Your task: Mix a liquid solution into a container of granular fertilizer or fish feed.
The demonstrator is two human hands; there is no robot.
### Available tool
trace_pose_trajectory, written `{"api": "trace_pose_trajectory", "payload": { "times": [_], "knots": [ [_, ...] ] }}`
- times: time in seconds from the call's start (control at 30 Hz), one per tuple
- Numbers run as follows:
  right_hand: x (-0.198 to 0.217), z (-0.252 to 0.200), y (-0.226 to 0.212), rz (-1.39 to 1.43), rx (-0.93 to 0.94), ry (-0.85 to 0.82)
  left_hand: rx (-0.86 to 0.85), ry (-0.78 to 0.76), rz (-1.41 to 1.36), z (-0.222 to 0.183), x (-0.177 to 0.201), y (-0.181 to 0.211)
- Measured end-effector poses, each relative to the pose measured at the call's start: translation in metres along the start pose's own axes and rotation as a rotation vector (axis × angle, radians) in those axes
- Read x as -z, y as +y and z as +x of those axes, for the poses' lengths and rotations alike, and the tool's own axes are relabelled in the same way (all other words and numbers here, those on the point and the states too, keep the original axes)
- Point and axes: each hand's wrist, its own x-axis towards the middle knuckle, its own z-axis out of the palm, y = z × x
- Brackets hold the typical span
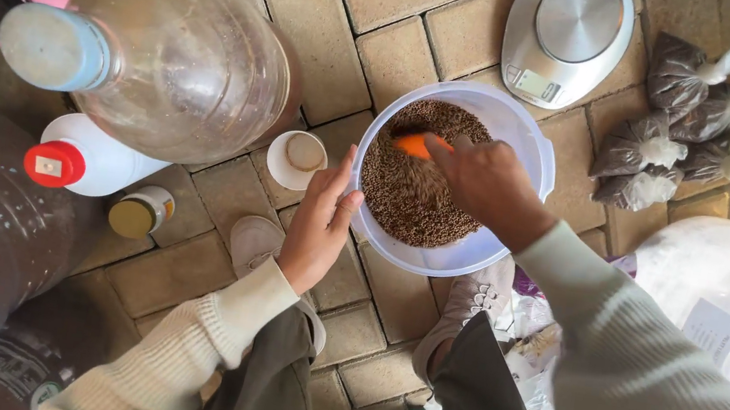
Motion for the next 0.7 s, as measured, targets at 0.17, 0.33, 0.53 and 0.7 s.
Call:
{"api": "trace_pose_trajectory", "payload": {
  "times": [0.17, 0.33, 0.53, 0.7],
  "knots": [
    [0.060, -0.043, 0.015, 0.111, -0.068, -0.193, 0.012, -0.024, -0.032, 0.005, 0.000, 0.004],
    [0.012, -0.005, 0.012, 0.173, -0.560, -0.189, -0.014, -0.031, -0.050, 0.004, -0.001, 0.008],
    [-0.046, 0.027, 0.007, 0.328, -0.251, -0.141, -0.054, -0.037, -0.027, 0.004, -0.003, 0.002],
    [0.013, -0.038, 0.020, 0.247, 0.039, -0.154, -0.023, -0.016, -0.037, 0.005, -0.006, 0.001]
  ]
}}
